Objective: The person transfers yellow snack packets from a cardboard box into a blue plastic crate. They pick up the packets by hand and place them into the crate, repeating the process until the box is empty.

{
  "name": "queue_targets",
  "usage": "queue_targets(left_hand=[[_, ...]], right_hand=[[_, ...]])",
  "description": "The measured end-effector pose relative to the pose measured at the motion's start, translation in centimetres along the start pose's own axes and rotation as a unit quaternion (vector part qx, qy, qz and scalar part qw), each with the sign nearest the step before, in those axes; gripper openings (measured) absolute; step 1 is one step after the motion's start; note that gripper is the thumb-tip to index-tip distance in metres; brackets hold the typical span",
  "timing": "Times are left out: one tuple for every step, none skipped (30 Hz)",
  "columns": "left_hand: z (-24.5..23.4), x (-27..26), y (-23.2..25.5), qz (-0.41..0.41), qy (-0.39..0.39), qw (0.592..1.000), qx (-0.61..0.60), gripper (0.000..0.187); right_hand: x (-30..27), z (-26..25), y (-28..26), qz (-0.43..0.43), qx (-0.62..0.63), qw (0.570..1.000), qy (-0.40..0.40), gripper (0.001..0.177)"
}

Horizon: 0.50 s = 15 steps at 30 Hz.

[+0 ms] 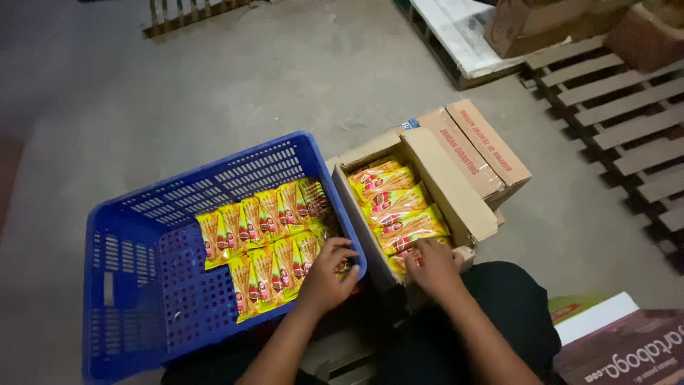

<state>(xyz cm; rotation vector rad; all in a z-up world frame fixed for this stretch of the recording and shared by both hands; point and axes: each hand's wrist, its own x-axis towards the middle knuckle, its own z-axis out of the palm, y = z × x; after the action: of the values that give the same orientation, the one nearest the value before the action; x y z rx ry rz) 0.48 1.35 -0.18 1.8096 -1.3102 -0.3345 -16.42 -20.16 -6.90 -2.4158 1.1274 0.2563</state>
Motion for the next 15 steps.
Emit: queue_targets(left_hand=[[0.2,-0.4,-0.9,-0.026,0.039,0.999,-0.027,0.018],[0.4,-0.8,-1.9,-0.052,0.081,0.994,-0.053,0.011],[0.3,-1.1,-2.3,-0.053,0.088,0.993,-0.053,0.011],[0.2,-1.7,-2.8,-0.097,0.109,0.985,-0.089,0.010],[0.0,-2.4,-3.3,-0.140,0.131,0.973,-0.126,0.011],[-0.6,-2.8,-3.1,-0.144,0.149,0.971,-0.122,0.011],[-1.2,-3.3,-3.1,-0.156,0.156,0.964,-0.147,0.011],[-2.2,-4.3,-3.1,-0.171,0.168,0.956,-0.168,0.011],[-2.9,-4.8,-3.5,-0.180,0.190,0.952,-0.161,0.011],[-3.8,-5.2,-3.8,-0.184,0.189,0.951,-0.160,0.011],[-4.9,-5.7,-4.2,-0.188,0.188,0.951,-0.159,0.011],[-6.4,-6.4,-5.0,-0.199,0.209,0.945,-0.153,0.011],[-7.7,-7.1,-5.8,-0.210,0.219,0.944,-0.131,0.010],[-8.4,-7.7,-6.3,-0.217,0.229,0.943,-0.105,0.008],[-8.5,-8.7,-7.7,-0.224,0.249,0.937,-0.095,0.008]], right_hand=[[-0.5,-0.3,-0.4,-0.029,0.027,0.999,0.031,0.033],[-1.0,-0.5,-1.0,-0.061,0.054,0.995,0.062,0.027],[-1.1,-0.3,-1.4,-0.067,0.051,0.995,0.062,0.027],[-1.2,0.0,-2.0,-0.070,0.068,0.992,0.074,0.029],[-1.3,0.4,-2.7,-0.073,0.086,0.990,0.086,0.031],[-1.5,-0.1,-3.8,-0.091,0.080,0.989,0.082,0.031],[-1.7,-0.5,-5.0,-0.079,0.095,0.988,0.088,0.039],[-2.0,-0.5,-6.7,-0.072,0.110,0.987,0.088,0.047],[-0.8,0.7,-6.5,-0.095,0.106,0.987,0.078,0.047],[0.5,1.8,-6.4,-0.108,0.107,0.984,0.094,0.055],[1.9,3.1,-6.7,-0.120,0.109,0.981,0.109,0.063],[2.7,3.8,-7.7,-0.141,0.104,0.980,0.097,0.063],[3.5,4.6,-8.5,-0.115,0.088,0.985,0.094,0.068],[4.4,5.4,-8.7,-0.092,0.075,0.988,0.096,0.073],[3.9,5.5,-9.3,-0.115,0.074,0.987,0.088,0.073]])
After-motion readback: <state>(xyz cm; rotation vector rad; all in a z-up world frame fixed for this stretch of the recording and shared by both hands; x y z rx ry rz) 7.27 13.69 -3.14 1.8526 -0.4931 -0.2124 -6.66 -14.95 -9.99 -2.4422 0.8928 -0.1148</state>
